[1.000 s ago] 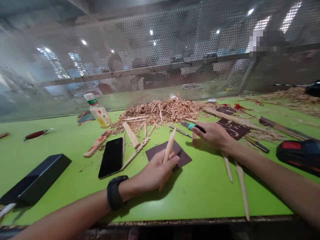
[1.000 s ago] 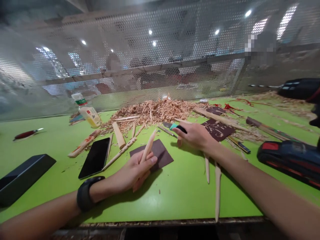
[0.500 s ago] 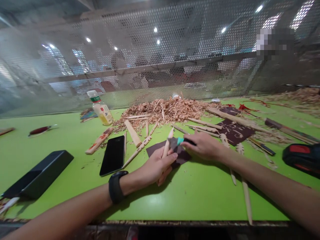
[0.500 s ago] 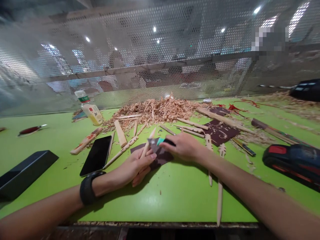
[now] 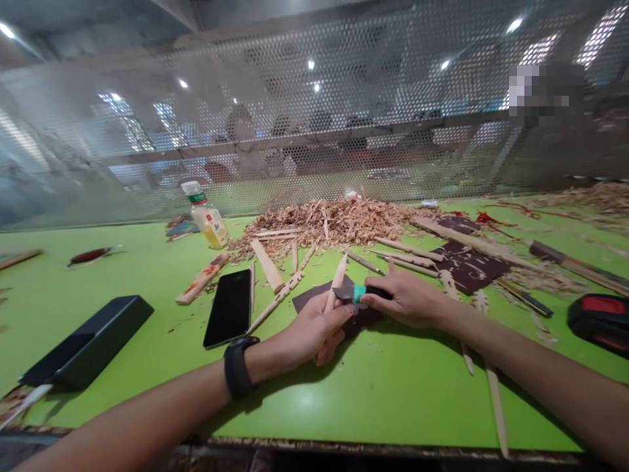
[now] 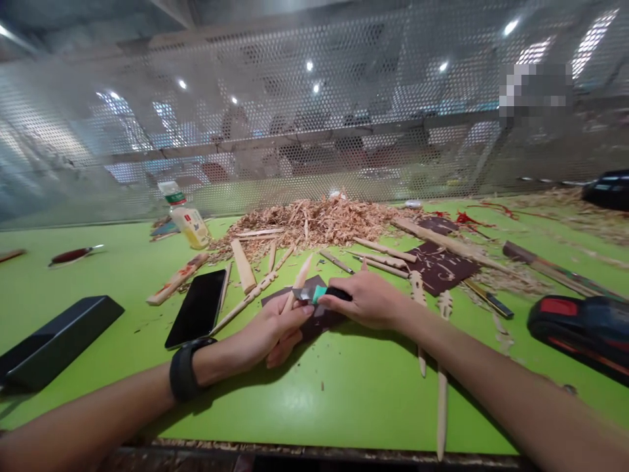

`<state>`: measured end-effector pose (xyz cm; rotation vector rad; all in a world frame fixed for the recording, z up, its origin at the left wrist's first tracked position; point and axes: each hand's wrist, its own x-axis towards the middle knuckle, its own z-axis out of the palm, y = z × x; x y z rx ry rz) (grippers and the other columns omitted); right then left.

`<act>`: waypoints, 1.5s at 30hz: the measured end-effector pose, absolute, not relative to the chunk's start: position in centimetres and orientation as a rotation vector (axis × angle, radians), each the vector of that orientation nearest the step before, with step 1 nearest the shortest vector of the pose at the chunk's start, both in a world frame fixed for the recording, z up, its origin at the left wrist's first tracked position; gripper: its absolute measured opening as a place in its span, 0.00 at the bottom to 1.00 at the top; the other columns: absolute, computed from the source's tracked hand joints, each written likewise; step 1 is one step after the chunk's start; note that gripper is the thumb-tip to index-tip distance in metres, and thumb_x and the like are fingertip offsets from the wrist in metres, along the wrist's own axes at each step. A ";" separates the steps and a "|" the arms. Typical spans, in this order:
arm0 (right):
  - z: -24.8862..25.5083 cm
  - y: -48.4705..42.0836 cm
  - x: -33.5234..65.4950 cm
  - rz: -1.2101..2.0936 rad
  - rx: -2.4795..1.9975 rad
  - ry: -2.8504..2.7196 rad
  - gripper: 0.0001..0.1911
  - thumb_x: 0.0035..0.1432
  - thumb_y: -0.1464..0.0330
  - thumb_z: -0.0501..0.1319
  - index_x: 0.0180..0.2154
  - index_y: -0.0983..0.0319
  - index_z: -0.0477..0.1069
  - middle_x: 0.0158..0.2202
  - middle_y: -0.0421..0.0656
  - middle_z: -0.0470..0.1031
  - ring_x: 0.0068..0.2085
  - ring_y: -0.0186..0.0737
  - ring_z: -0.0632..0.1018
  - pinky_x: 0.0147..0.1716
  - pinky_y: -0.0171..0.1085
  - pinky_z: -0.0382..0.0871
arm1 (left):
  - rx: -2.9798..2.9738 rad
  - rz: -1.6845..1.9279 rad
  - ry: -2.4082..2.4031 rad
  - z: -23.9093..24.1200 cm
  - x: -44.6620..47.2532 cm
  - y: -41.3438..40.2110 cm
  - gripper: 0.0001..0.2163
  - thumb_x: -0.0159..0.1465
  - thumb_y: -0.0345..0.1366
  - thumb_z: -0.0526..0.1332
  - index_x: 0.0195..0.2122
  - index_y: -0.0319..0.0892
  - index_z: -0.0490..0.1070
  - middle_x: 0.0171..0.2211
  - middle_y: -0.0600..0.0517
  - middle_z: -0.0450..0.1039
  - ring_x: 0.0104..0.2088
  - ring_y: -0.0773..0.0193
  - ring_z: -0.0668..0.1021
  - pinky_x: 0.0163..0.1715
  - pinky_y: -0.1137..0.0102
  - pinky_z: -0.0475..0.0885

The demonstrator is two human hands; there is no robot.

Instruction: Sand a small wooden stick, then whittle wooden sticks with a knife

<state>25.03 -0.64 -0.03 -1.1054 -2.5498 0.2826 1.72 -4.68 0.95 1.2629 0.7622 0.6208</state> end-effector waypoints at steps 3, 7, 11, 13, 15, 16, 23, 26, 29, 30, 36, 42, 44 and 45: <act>0.0 -0.5 25.3 0.262 -1.092 -2.570 0.37 0.75 0.41 0.41 0.35 0.60 0.73 0.28 0.46 0.77 0.29 0.42 0.72 0.32 0.38 0.58 | 1.252 0.609 0.763 0.9 1.7 -4.8 0.15 0.68 0.50 0.67 0.40 0.47 0.64 0.11 0.65 0.57 0.09 0.72 0.58 0.10 0.76 0.53; 0.1 0.3 25.8 0.238 -1.109 -2.598 0.37 0.75 0.41 0.41 0.38 0.61 0.75 0.28 0.47 0.77 0.28 0.42 0.72 0.30 0.38 0.56 | 1.221 0.581 0.839 1.2 1.6 -4.7 0.15 0.68 0.47 0.67 0.38 0.47 0.62 0.12 0.65 0.57 0.09 0.73 0.56 0.10 0.76 0.52; 0.0 1.0 25.5 0.180 -1.143 -2.614 0.38 0.75 0.41 0.41 0.41 0.62 0.76 0.31 0.49 0.80 0.27 0.42 0.72 0.28 0.38 0.55 | 1.157 0.541 0.888 1.6 1.6 -4.0 0.18 0.66 0.48 0.70 0.39 0.48 0.60 0.13 0.67 0.54 0.11 0.75 0.52 0.11 0.78 0.49; 0.0 1.3 25.3 0.142 -1.167 -2.601 0.39 0.75 0.41 0.40 0.40 0.62 0.77 0.31 0.50 0.80 0.27 0.42 0.72 0.27 0.39 0.55 | 1.141 0.539 0.889 1.6 1.5 -3.6 0.20 0.65 0.48 0.71 0.39 0.48 0.58 0.13 0.68 0.54 0.11 0.74 0.51 0.10 0.79 0.48; 0.0 1.8 25.5 0.128 -1.203 -2.561 0.39 0.74 0.41 0.41 0.40 0.62 0.78 0.31 0.50 0.80 0.26 0.41 0.72 0.27 0.39 0.56 | 1.133 0.537 0.889 1.5 1.4 -3.4 0.21 0.64 0.48 0.71 0.38 0.49 0.57 0.13 0.69 0.53 0.11 0.74 0.50 0.09 0.79 0.48; 0.1 2.0 25.9 0.151 -1.240 -2.520 0.40 0.74 0.40 0.41 0.40 0.62 0.78 0.30 0.50 0.80 0.26 0.41 0.72 0.27 0.39 0.57 | 1.135 0.532 0.890 1.4 1.3 -3.5 0.22 0.64 0.48 0.71 0.38 0.49 0.56 0.14 0.69 0.53 0.11 0.74 0.50 0.09 0.79 0.48; 1.4 2.6 28.8 0.297 -1.357 -2.330 0.42 0.74 0.39 0.40 0.34 0.61 0.78 0.28 0.48 0.80 0.27 0.41 0.76 0.29 0.40 0.66 | 1.213 0.523 0.830 1.3 1.0 -4.1 0.24 0.65 0.52 0.70 0.35 0.49 0.53 0.14 0.68 0.54 0.10 0.74 0.53 0.08 0.79 0.53; 1.5 2.0 27.1 0.271 -1.273 -2.385 0.37 0.75 0.41 0.43 0.38 0.61 0.77 0.29 0.48 0.80 0.28 0.42 0.76 0.29 0.40 0.65 | 1.186 0.533 0.821 1.4 1.0 -4.0 0.25 0.65 0.53 0.71 0.36 0.49 0.53 0.13 0.68 0.54 0.11 0.75 0.51 0.08 0.80 0.51; 1.2 1.2 25.1 0.228 -1.199 -2.492 0.35 0.76 0.43 0.44 0.39 0.62 0.77 0.33 0.50 0.81 0.29 0.43 0.76 0.29 0.41 0.65 | 1.163 0.549 0.786 1.5 0.9 -3.9 0.22 0.65 0.52 0.71 0.38 0.49 0.57 0.13 0.69 0.54 0.10 0.75 0.50 0.08 0.81 0.51; 1.1 0.9 24.6 0.219 -1.181 -2.515 0.34 0.76 0.44 0.45 0.39 0.62 0.77 0.34 0.51 0.82 0.30 0.44 0.76 0.30 0.41 0.65 | 1.158 0.552 0.772 1.4 0.8 -3.8 0.22 0.65 0.52 0.71 0.39 0.48 0.58 0.13 0.69 0.54 0.10 0.75 0.50 0.08 0.80 0.51; 0.9 0.0 23.9 0.307 -1.125 -2.545 0.33 0.77 0.45 0.44 0.43 0.63 0.77 0.36 0.51 0.83 0.33 0.45 0.78 0.33 0.42 0.67 | 1.153 0.537 0.653 0.8 0.4 -3.3 0.20 0.68 0.51 0.69 0.41 0.48 0.59 0.12 0.70 0.54 0.09 0.74 0.50 0.08 0.81 0.51; 0.6 0.8 24.6 0.255 -1.208 -2.541 0.37 0.76 0.43 0.43 0.41 0.64 0.77 0.31 0.49 0.80 0.27 0.41 0.75 0.26 0.38 0.62 | 1.139 0.516 0.707 1.0 0.7 -3.3 0.21 0.67 0.50 0.71 0.42 0.48 0.59 0.12 0.70 0.54 0.10 0.74 0.49 0.08 0.81 0.51; 0.5 1.3 24.7 0.148 -1.216 -2.549 0.37 0.76 0.43 0.43 0.42 0.64 0.78 0.31 0.50 0.80 0.27 0.42 0.75 0.26 0.38 0.61 | 1.116 0.530 0.709 1.1 0.9 -3.1 0.21 0.66 0.49 0.72 0.40 0.48 0.59 0.13 0.70 0.54 0.10 0.75 0.48 0.08 0.82 0.50; 0.5 1.6 24.8 0.105 -1.223 -2.549 0.37 0.75 0.42 0.44 0.43 0.64 0.78 0.31 0.50 0.80 0.27 0.42 0.75 0.26 0.39 0.60 | 1.105 0.542 0.711 1.2 0.9 -3.0 0.21 0.66 0.49 0.72 0.38 0.48 0.58 0.13 0.70 0.53 0.11 0.75 0.48 0.07 0.82 0.50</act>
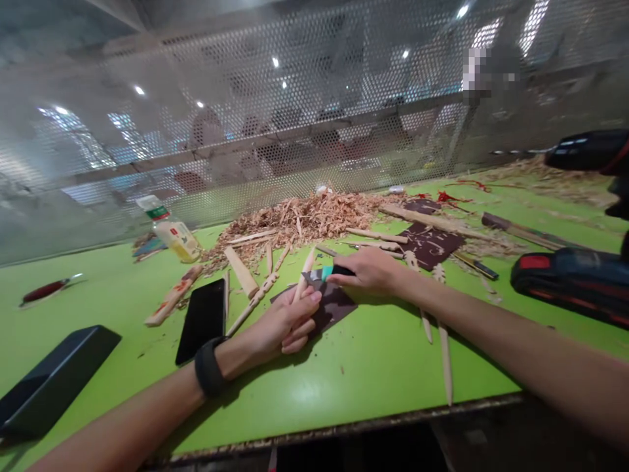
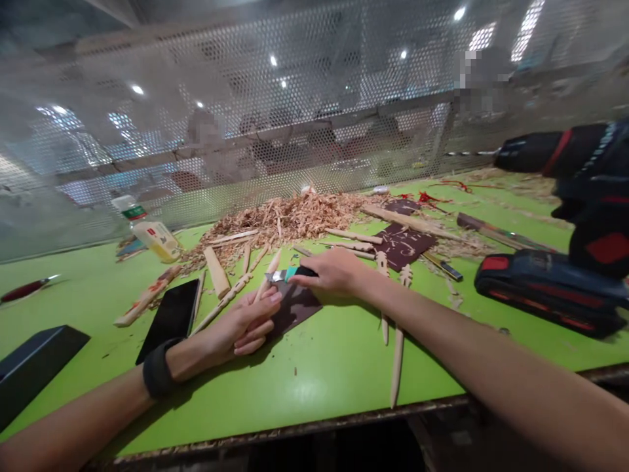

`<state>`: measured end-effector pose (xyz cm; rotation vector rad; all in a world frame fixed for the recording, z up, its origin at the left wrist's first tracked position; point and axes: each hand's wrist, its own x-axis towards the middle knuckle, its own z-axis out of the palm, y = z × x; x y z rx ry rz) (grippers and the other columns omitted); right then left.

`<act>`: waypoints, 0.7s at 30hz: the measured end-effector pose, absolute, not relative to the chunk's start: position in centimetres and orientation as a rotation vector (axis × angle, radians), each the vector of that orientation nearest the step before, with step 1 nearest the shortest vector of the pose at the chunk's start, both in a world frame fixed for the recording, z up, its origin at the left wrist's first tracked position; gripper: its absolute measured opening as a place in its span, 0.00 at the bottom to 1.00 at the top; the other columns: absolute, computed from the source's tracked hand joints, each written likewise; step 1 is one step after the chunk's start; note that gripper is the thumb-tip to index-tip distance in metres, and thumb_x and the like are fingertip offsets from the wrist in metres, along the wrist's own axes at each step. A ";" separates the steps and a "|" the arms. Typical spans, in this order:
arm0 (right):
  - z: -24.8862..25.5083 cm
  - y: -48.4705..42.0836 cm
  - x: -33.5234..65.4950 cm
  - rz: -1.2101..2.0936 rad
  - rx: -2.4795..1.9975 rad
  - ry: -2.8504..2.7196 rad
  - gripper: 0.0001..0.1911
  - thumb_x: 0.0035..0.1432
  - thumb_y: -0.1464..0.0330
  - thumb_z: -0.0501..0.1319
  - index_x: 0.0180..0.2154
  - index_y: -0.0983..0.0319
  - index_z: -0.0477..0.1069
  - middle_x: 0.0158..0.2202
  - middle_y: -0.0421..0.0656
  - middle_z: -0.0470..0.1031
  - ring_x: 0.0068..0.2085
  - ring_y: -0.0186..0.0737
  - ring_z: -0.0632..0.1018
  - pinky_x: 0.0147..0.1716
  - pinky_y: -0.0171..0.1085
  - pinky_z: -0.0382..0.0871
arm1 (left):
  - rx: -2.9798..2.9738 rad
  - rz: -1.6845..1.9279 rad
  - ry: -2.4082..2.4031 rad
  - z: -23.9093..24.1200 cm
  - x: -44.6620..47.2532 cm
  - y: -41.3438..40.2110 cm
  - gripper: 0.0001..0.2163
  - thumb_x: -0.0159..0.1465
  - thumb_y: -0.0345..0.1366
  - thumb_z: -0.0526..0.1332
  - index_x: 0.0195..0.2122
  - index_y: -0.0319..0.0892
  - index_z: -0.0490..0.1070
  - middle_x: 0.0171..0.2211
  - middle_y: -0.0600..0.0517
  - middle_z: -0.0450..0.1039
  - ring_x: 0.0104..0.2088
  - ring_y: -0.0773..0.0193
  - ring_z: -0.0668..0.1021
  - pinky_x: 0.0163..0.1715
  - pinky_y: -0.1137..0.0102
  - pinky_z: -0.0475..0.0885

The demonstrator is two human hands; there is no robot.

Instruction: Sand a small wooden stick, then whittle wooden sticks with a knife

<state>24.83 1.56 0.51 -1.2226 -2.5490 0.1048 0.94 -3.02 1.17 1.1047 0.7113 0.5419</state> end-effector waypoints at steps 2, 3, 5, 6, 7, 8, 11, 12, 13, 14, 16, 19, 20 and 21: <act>0.6 2.3 25.6 0.106 -1.275 -2.516 0.38 0.74 0.40 0.44 0.47 0.63 0.79 0.30 0.49 0.80 0.26 0.42 0.74 0.26 0.39 0.60 | 1.092 0.555 0.725 1.2 1.0 -3.0 0.23 0.65 0.48 0.73 0.36 0.48 0.56 0.14 0.69 0.53 0.11 0.76 0.47 0.07 0.82 0.50; 0.6 2.7 26.3 0.157 -1.335 -2.466 0.40 0.74 0.39 0.42 0.49 0.62 0.79 0.29 0.47 0.79 0.24 0.41 0.73 0.26 0.39 0.60 | 1.097 0.548 0.736 1.3 1.0 -3.1 0.23 0.65 0.49 0.73 0.35 0.48 0.55 0.15 0.69 0.53 0.12 0.76 0.47 0.07 0.82 0.50; 0.9 3.5 28.4 0.295 -1.497 -2.290 0.43 0.73 0.38 0.37 0.49 0.61 0.79 0.26 0.45 0.77 0.22 0.41 0.71 0.24 0.39 0.60 | 1.134 0.507 0.755 1.2 0.8 -3.5 0.22 0.67 0.49 0.71 0.36 0.49 0.55 0.15 0.69 0.53 0.12 0.75 0.50 0.07 0.83 0.52; 1.1 3.8 29.6 0.315 -1.572 -2.208 0.45 0.71 0.36 0.37 0.46 0.62 0.79 0.25 0.45 0.75 0.22 0.41 0.70 0.24 0.40 0.60 | 1.161 0.485 0.756 1.2 0.8 -3.8 0.22 0.68 0.50 0.70 0.36 0.49 0.55 0.14 0.68 0.54 0.12 0.75 0.51 0.08 0.83 0.54; 1.2 4.0 30.8 0.229 -1.626 -2.126 0.46 0.69 0.34 0.38 0.43 0.63 0.78 0.24 0.45 0.74 0.22 0.42 0.70 0.24 0.40 0.59 | 1.184 0.475 0.749 1.2 0.7 -4.0 0.21 0.69 0.50 0.69 0.36 0.49 0.55 0.14 0.68 0.55 0.11 0.74 0.52 0.08 0.82 0.56; 1.4 4.1 31.8 0.134 -1.636 -2.053 0.47 0.68 0.32 0.38 0.41 0.63 0.78 0.24 0.45 0.73 0.23 0.42 0.70 0.24 0.40 0.58 | 1.197 0.476 0.738 1.2 0.7 -4.2 0.21 0.68 0.50 0.69 0.36 0.49 0.55 0.14 0.68 0.55 0.11 0.74 0.53 0.07 0.82 0.57; 2.0 3.8 33.1 0.002 -1.536 -1.940 0.46 0.68 0.33 0.36 0.36 0.62 0.75 0.25 0.46 0.73 0.25 0.42 0.70 0.25 0.39 0.56 | 1.168 0.510 0.700 1.4 0.8 -4.3 0.22 0.67 0.50 0.71 0.34 0.48 0.56 0.15 0.68 0.54 0.11 0.75 0.52 0.07 0.82 0.55; 2.2 3.6 32.9 -0.011 -1.520 -1.945 0.46 0.69 0.33 0.36 0.36 0.62 0.74 0.25 0.46 0.73 0.24 0.41 0.70 0.25 0.39 0.56 | 1.142 0.522 0.691 1.5 0.9 -4.3 0.23 0.67 0.51 0.71 0.33 0.47 0.56 0.16 0.67 0.54 0.11 0.76 0.51 0.07 0.83 0.55; 2.4 3.4 32.4 -0.023 -1.520 -1.976 0.46 0.69 0.33 0.35 0.36 0.62 0.74 0.25 0.46 0.73 0.24 0.40 0.70 0.24 0.39 0.55 | 1.111 0.530 0.680 1.6 1.0 -4.1 0.23 0.67 0.52 0.70 0.32 0.46 0.56 0.16 0.66 0.55 0.12 0.76 0.51 0.07 0.83 0.55; 2.5 3.3 31.7 -0.040 -1.531 -2.036 0.46 0.69 0.33 0.35 0.37 0.62 0.74 0.25 0.46 0.74 0.23 0.40 0.70 0.23 0.38 0.54 | 1.074 0.537 0.668 1.8 1.0 -4.0 0.23 0.67 0.54 0.69 0.32 0.46 0.57 0.17 0.65 0.56 0.12 0.76 0.52 0.07 0.83 0.56; 2.7 3.2 30.4 -0.120 -1.550 -2.225 0.44 0.69 0.34 0.38 0.39 0.63 0.74 0.25 0.46 0.75 0.22 0.39 0.70 0.22 0.37 0.53 | 1.003 0.553 0.645 1.9 1.1 -3.7 0.23 0.66 0.58 0.67 0.33 0.46 0.59 0.19 0.64 0.58 0.12 0.76 0.53 0.07 0.82 0.57; 2.6 3.4 28.9 -0.301 -1.483 -2.538 0.38 0.70 0.36 0.47 0.40 0.63 0.75 0.28 0.49 0.79 0.22 0.39 0.70 0.22 0.37 0.53 | 0.992 0.604 0.644 1.7 1.1 -3.5 0.22 0.67 0.60 0.65 0.37 0.46 0.62 0.20 0.64 0.59 0.12 0.75 0.55 0.07 0.81 0.57; 2.5 3.5 28.7 -0.345 -1.455 -2.596 0.36 0.70 0.38 0.50 0.40 0.63 0.75 0.28 0.49 0.79 0.22 0.39 0.70 0.22 0.37 0.53 | 1.018 0.637 0.654 1.6 1.1 -3.5 0.21 0.68 0.59 0.64 0.37 0.46 0.63 0.20 0.64 0.59 0.12 0.75 0.55 0.08 0.81 0.58; 2.3 3.6 28.5 -0.362 -1.437 -2.616 0.34 0.71 0.39 0.52 0.40 0.63 0.75 0.29 0.49 0.80 0.22 0.40 0.71 0.22 0.37 0.53 | 1.053 0.678 0.664 1.4 1.1 -3.5 0.20 0.69 0.58 0.63 0.38 0.46 0.63 0.20 0.63 0.60 0.12 0.74 0.56 0.08 0.81 0.58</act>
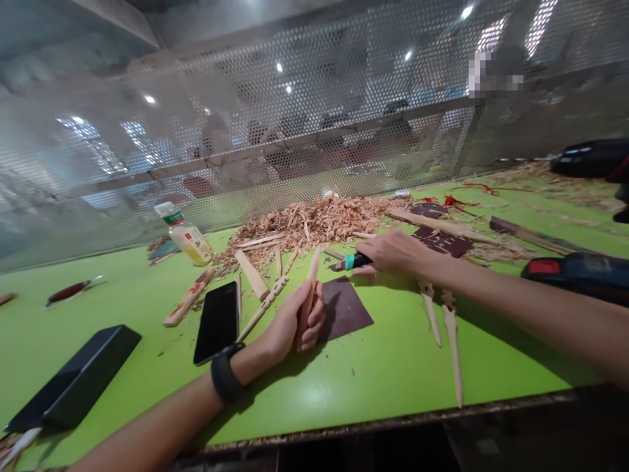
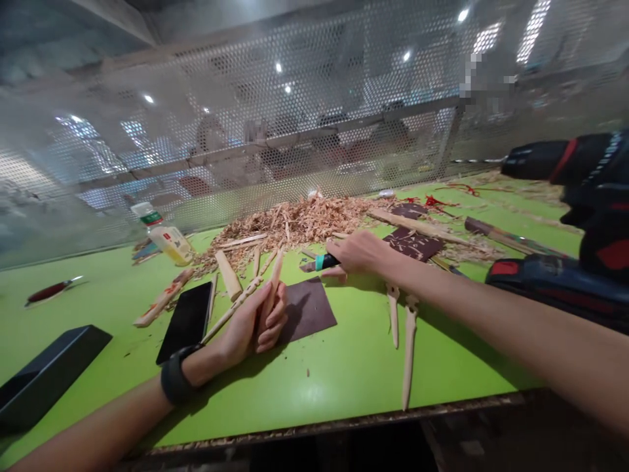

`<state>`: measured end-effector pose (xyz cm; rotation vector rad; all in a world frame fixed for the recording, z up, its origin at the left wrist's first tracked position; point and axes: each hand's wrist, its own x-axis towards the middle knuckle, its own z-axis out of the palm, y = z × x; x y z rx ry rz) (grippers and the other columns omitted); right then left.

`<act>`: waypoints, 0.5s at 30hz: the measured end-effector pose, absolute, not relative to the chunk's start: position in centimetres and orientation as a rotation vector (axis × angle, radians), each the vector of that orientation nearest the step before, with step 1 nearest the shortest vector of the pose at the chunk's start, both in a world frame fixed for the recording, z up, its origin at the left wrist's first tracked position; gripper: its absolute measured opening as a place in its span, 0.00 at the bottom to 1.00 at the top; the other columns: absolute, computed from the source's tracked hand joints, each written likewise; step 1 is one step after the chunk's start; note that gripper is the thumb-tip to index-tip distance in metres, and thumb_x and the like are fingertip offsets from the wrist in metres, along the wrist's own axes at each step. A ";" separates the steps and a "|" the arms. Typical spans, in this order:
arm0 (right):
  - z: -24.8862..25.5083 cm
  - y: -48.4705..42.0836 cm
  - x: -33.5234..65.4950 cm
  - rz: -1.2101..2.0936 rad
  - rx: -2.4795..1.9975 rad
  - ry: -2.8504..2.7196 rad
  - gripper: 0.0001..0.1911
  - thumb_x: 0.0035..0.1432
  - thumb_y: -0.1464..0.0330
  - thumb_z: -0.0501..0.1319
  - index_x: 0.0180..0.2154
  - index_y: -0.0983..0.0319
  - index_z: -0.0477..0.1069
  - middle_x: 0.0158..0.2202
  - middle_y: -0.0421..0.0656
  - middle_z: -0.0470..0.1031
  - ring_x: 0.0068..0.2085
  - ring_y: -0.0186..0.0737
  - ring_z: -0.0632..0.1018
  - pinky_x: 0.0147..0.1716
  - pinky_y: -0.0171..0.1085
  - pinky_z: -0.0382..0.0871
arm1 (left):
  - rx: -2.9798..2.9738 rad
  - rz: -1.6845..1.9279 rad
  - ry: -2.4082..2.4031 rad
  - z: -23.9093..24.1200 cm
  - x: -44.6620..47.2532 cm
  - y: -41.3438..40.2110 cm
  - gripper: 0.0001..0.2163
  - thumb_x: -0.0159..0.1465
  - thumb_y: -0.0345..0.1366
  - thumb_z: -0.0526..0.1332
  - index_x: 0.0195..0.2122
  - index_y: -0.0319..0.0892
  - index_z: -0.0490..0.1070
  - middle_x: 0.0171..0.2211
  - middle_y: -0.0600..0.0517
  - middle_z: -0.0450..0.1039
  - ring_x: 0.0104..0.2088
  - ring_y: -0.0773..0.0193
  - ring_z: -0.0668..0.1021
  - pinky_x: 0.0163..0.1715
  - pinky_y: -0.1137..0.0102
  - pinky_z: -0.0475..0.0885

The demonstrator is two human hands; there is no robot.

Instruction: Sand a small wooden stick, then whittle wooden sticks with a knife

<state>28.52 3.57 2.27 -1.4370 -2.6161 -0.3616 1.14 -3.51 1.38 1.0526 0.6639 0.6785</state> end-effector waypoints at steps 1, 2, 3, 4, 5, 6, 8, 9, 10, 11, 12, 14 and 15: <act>2.0 3.6 28.4 -0.345 -1.432 -2.603 0.32 0.71 0.41 0.53 0.41 0.63 0.75 0.29 0.49 0.80 0.23 0.40 0.72 0.22 0.37 0.53 | 1.089 0.729 0.673 1.2 1.2 -3.6 0.19 0.70 0.57 0.62 0.39 0.46 0.63 0.20 0.63 0.60 0.12 0.74 0.57 0.08 0.81 0.58; 1.6 3.6 28.4 -0.305 -1.439 -2.558 0.31 0.72 0.42 0.53 0.41 0.63 0.75 0.29 0.49 0.80 0.23 0.40 0.72 0.22 0.37 0.53 | 1.123 0.782 0.682 1.0 1.2 -3.6 0.18 0.71 0.56 0.61 0.39 0.46 0.64 0.21 0.62 0.61 0.12 0.74 0.58 0.08 0.81 0.58; 1.1 3.6 28.4 -0.260 -1.451 -2.494 0.31 0.72 0.42 0.53 0.42 0.63 0.75 0.30 0.49 0.81 0.24 0.41 0.74 0.22 0.37 0.53 | 1.152 0.829 0.690 0.9 1.3 -3.7 0.17 0.72 0.55 0.61 0.39 0.46 0.64 0.21 0.62 0.61 0.12 0.73 0.58 0.08 0.80 0.57; 0.6 3.6 28.4 -0.217 -1.460 -2.427 0.31 0.73 0.42 0.52 0.43 0.63 0.75 0.31 0.49 0.81 0.25 0.42 0.75 0.22 0.37 0.54 | 1.172 0.866 0.699 0.7 1.4 -3.7 0.17 0.72 0.54 0.61 0.39 0.46 0.63 0.21 0.62 0.62 0.12 0.73 0.58 0.08 0.80 0.57; 0.1 3.4 28.3 -0.182 -1.464 -2.367 0.32 0.73 0.42 0.50 0.43 0.63 0.75 0.31 0.49 0.81 0.25 0.43 0.75 0.23 0.37 0.55 | 1.184 0.890 0.705 0.6 1.4 -3.7 0.16 0.73 0.53 0.61 0.39 0.46 0.63 0.22 0.62 0.61 0.13 0.73 0.58 0.08 0.80 0.56; -0.3 3.2 28.3 -0.157 -1.464 -2.323 0.34 0.73 0.41 0.48 0.44 0.63 0.74 0.32 0.49 0.81 0.26 0.43 0.76 0.23 0.37 0.55 | 1.188 0.901 0.704 0.5 1.4 -3.7 0.16 0.73 0.53 0.61 0.39 0.46 0.63 0.22 0.62 0.61 0.13 0.74 0.57 0.08 0.80 0.56; -0.8 2.6 28.2 -0.102 -1.457 -2.266 0.37 0.72 0.38 0.45 0.42 0.62 0.74 0.31 0.49 0.80 0.27 0.44 0.75 0.25 0.37 0.56 | 1.179 0.898 0.693 0.3 1.4 -3.7 0.16 0.73 0.53 0.61 0.40 0.47 0.62 0.22 0.62 0.59 0.13 0.74 0.56 0.09 0.81 0.55; -0.8 2.2 28.1 -0.064 -1.447 -2.245 0.38 0.71 0.37 0.44 0.40 0.62 0.74 0.31 0.49 0.80 0.27 0.44 0.75 0.25 0.37 0.56 | 1.172 0.895 0.687 0.2 1.4 -3.6 0.15 0.73 0.53 0.61 0.41 0.47 0.62 0.22 0.63 0.59 0.14 0.74 0.56 0.09 0.81 0.55; -0.7 1.8 27.9 -0.016 -1.432 -2.221 0.38 0.71 0.36 0.43 0.39 0.61 0.73 0.30 0.48 0.79 0.27 0.44 0.75 0.26 0.37 0.56 | 1.166 0.890 0.682 0.2 1.4 -3.6 0.15 0.73 0.53 0.61 0.43 0.48 0.62 0.22 0.63 0.58 0.14 0.73 0.55 0.09 0.81 0.54; -0.5 1.3 27.7 0.036 -1.412 -2.198 0.38 0.70 0.35 0.43 0.38 0.61 0.73 0.31 0.48 0.79 0.28 0.44 0.75 0.27 0.37 0.57 | 1.162 0.886 0.680 0.1 1.3 -3.5 0.15 0.74 0.53 0.61 0.44 0.48 0.62 0.22 0.63 0.57 0.15 0.73 0.55 0.10 0.82 0.54; -0.3 0.9 27.4 0.090 -1.392 -2.180 0.38 0.70 0.35 0.43 0.37 0.60 0.72 0.31 0.47 0.79 0.28 0.43 0.74 0.27 0.37 0.58 | 1.156 0.880 0.681 0.0 1.3 -3.5 0.15 0.74 0.53 0.60 0.44 0.48 0.63 0.22 0.63 0.57 0.15 0.73 0.54 0.10 0.82 0.53; 0.1 0.1 26.8 0.198 -1.357 -2.169 0.38 0.71 0.36 0.43 0.37 0.60 0.72 0.31 0.47 0.78 0.28 0.43 0.74 0.29 0.38 0.59 | 1.135 0.855 0.681 0.0 1.2 -3.4 0.16 0.73 0.55 0.60 0.45 0.48 0.63 0.22 0.63 0.57 0.15 0.74 0.54 0.10 0.82 0.52; 0.3 -0.3 26.5 0.247 -1.343 -2.175 0.37 0.72 0.37 0.42 0.38 0.60 0.73 0.31 0.47 0.79 0.29 0.43 0.74 0.29 0.38 0.59 | 1.116 0.833 0.683 0.1 1.1 -3.4 0.17 0.72 0.56 0.60 0.44 0.47 0.64 0.22 0.63 0.58 0.15 0.74 0.54 0.10 0.82 0.52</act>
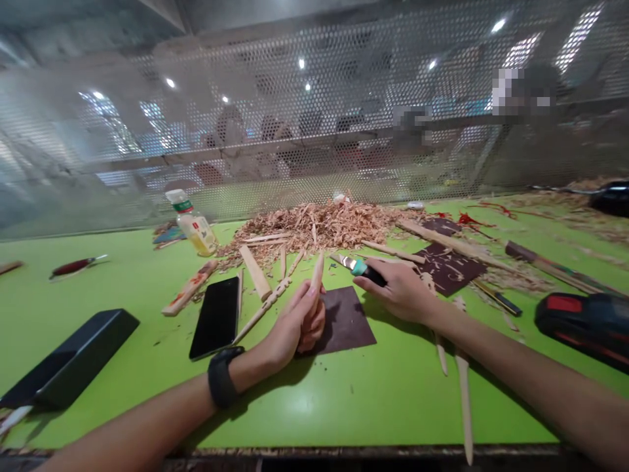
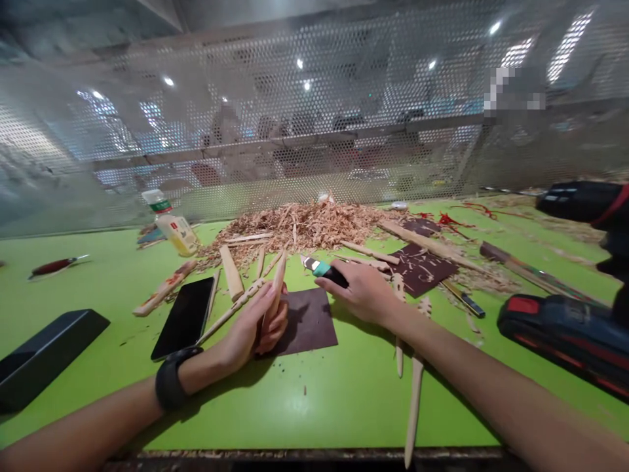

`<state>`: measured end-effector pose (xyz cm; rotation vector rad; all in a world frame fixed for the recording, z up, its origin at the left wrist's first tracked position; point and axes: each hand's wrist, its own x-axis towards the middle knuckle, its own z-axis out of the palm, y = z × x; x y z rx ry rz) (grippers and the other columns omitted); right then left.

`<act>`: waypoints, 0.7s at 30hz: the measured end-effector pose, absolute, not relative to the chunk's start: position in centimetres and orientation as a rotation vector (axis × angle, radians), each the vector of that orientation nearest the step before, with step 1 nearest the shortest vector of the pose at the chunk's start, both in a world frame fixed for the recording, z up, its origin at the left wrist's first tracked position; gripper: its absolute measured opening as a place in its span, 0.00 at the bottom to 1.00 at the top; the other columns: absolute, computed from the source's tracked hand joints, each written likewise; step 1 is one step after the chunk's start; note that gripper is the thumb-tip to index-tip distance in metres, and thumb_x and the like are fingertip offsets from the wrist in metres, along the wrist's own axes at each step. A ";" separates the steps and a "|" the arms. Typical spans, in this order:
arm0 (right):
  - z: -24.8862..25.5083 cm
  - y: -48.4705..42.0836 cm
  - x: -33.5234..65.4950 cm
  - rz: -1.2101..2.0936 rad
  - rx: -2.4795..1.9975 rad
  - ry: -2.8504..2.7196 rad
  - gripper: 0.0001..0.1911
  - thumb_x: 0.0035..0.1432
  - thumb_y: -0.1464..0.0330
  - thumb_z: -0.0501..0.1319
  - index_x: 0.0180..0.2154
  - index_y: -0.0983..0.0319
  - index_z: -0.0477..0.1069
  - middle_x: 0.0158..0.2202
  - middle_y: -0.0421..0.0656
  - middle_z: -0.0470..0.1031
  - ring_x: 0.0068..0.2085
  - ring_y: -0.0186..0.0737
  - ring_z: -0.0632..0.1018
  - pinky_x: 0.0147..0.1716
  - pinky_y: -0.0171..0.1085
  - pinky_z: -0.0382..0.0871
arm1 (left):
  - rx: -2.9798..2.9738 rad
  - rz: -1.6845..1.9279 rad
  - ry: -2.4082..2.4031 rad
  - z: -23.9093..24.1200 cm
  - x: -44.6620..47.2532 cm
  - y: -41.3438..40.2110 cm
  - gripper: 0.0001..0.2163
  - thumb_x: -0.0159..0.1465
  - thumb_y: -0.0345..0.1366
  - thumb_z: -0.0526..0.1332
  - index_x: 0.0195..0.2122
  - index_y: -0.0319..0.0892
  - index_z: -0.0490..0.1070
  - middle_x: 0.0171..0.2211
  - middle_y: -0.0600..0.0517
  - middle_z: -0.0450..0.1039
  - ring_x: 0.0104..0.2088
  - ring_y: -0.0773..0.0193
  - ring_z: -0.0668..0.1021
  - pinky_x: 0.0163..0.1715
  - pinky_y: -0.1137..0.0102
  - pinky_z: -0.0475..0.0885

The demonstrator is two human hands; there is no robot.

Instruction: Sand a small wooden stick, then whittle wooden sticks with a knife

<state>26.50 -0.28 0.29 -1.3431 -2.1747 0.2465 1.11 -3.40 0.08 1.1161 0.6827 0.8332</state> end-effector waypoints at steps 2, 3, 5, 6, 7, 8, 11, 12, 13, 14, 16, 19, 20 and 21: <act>0.4 -0.8 25.9 0.311 -1.310 -2.207 0.38 0.72 0.37 0.42 0.41 0.60 0.74 0.33 0.48 0.80 0.30 0.45 0.75 0.30 0.39 0.61 | 1.067 0.784 0.690 0.2 1.0 -3.4 0.20 0.70 0.58 0.61 0.43 0.46 0.64 0.23 0.62 0.59 0.15 0.75 0.55 0.11 0.82 0.52; 0.4 -1.0 25.7 0.329 -1.290 -2.234 0.38 0.72 0.38 0.41 0.43 0.60 0.75 0.35 0.49 0.81 0.31 0.46 0.76 0.30 0.39 0.62 | 1.042 0.762 0.694 0.4 1.0 -3.5 0.20 0.69 0.58 0.62 0.42 0.45 0.64 0.23 0.62 0.59 0.16 0.75 0.56 0.11 0.82 0.53; 0.4 -1.4 25.3 0.348 -1.266 -2.300 0.37 0.73 0.39 0.42 0.46 0.60 0.75 0.38 0.51 0.83 0.33 0.48 0.78 0.31 0.41 0.64 | 0.999 0.730 0.701 0.5 0.9 -3.6 0.21 0.67 0.57 0.64 0.42 0.44 0.64 0.24 0.62 0.60 0.16 0.75 0.58 0.12 0.82 0.53; 0.4 -1.6 25.1 0.354 -1.268 -2.334 0.36 0.73 0.40 0.42 0.48 0.60 0.75 0.39 0.52 0.83 0.34 0.49 0.79 0.32 0.41 0.65 | 0.985 0.724 0.700 0.6 1.0 -3.6 0.21 0.66 0.56 0.65 0.42 0.44 0.64 0.24 0.61 0.61 0.16 0.75 0.58 0.12 0.82 0.53; 0.5 -1.8 25.0 0.364 -1.276 -2.362 0.35 0.74 0.41 0.43 0.48 0.60 0.75 0.39 0.52 0.84 0.35 0.50 0.80 0.33 0.42 0.65 | 0.975 0.721 0.698 0.7 1.0 -3.6 0.20 0.66 0.56 0.66 0.42 0.44 0.64 0.25 0.61 0.61 0.16 0.75 0.59 0.12 0.82 0.53; 0.5 -1.9 24.9 0.377 -1.279 -2.383 0.34 0.75 0.42 0.44 0.49 0.60 0.75 0.40 0.52 0.84 0.36 0.51 0.80 0.34 0.43 0.66 | 0.972 0.717 0.697 0.8 1.0 -3.7 0.20 0.66 0.56 0.66 0.41 0.45 0.64 0.25 0.61 0.62 0.16 0.75 0.59 0.12 0.82 0.54; 0.9 -2.2 24.8 0.448 -1.234 -2.407 0.30 0.77 0.46 0.45 0.50 0.60 0.76 0.45 0.52 0.85 0.40 0.51 0.82 0.38 0.44 0.69 | 0.998 0.689 0.701 1.1 1.1 -3.7 0.22 0.67 0.57 0.65 0.33 0.44 0.61 0.22 0.61 0.59 0.15 0.76 0.57 0.12 0.81 0.54; 0.9 -2.3 24.8 0.472 -1.211 -2.408 0.29 0.77 0.47 0.46 0.50 0.60 0.76 0.47 0.52 0.85 0.41 0.51 0.82 0.39 0.44 0.69 | 1.009 0.668 0.707 1.2 1.1 -3.7 0.23 0.68 0.58 0.64 0.31 0.44 0.60 0.21 0.62 0.57 0.15 0.76 0.56 0.12 0.81 0.53; 1.0 -2.3 24.8 0.494 -1.193 -2.409 0.29 0.77 0.47 0.47 0.51 0.60 0.77 0.48 0.51 0.85 0.42 0.50 0.82 0.40 0.44 0.69 | 1.016 0.651 0.717 1.3 1.0 -3.7 0.24 0.68 0.58 0.64 0.30 0.44 0.58 0.21 0.62 0.56 0.15 0.76 0.55 0.11 0.81 0.52; 1.0 -2.3 24.9 0.510 -1.180 -2.413 0.29 0.77 0.47 0.47 0.52 0.59 0.77 0.49 0.51 0.85 0.42 0.50 0.83 0.40 0.44 0.69 | 1.021 0.642 0.730 1.4 1.0 -3.7 0.24 0.67 0.57 0.65 0.30 0.44 0.58 0.20 0.63 0.55 0.15 0.77 0.54 0.11 0.81 0.50; 0.9 -2.3 25.0 0.515 -1.164 -2.431 0.30 0.76 0.46 0.47 0.53 0.59 0.77 0.49 0.51 0.85 0.42 0.50 0.83 0.40 0.43 0.69 | 1.043 0.635 0.759 1.5 0.9 -3.8 0.21 0.64 0.52 0.69 0.34 0.45 0.59 0.19 0.64 0.55 0.15 0.77 0.52 0.12 0.81 0.48; 0.9 -2.2 25.1 0.443 -1.160 -2.472 0.31 0.76 0.45 0.47 0.55 0.61 0.77 0.47 0.52 0.85 0.40 0.51 0.82 0.38 0.43 0.68 | 1.117 0.617 0.797 1.6 0.8 -4.0 0.20 0.61 0.47 0.72 0.39 0.47 0.60 0.17 0.66 0.55 0.15 0.76 0.51 0.12 0.82 0.46; 0.9 -2.3 25.2 0.394 -1.165 -2.483 0.31 0.76 0.45 0.47 0.55 0.61 0.77 0.46 0.52 0.86 0.39 0.51 0.82 0.37 0.42 0.66 | 1.140 0.604 0.809 1.6 0.8 -4.1 0.20 0.62 0.47 0.71 0.40 0.47 0.60 0.17 0.67 0.55 0.15 0.76 0.51 0.13 0.82 0.46; 0.9 -2.3 25.2 0.336 -1.175 -2.492 0.31 0.76 0.45 0.48 0.54 0.60 0.77 0.45 0.52 0.86 0.38 0.51 0.82 0.35 0.42 0.65 | 1.158 0.599 0.822 1.6 0.9 -4.2 0.19 0.62 0.47 0.71 0.40 0.47 0.60 0.16 0.67 0.55 0.15 0.76 0.51 0.13 0.81 0.46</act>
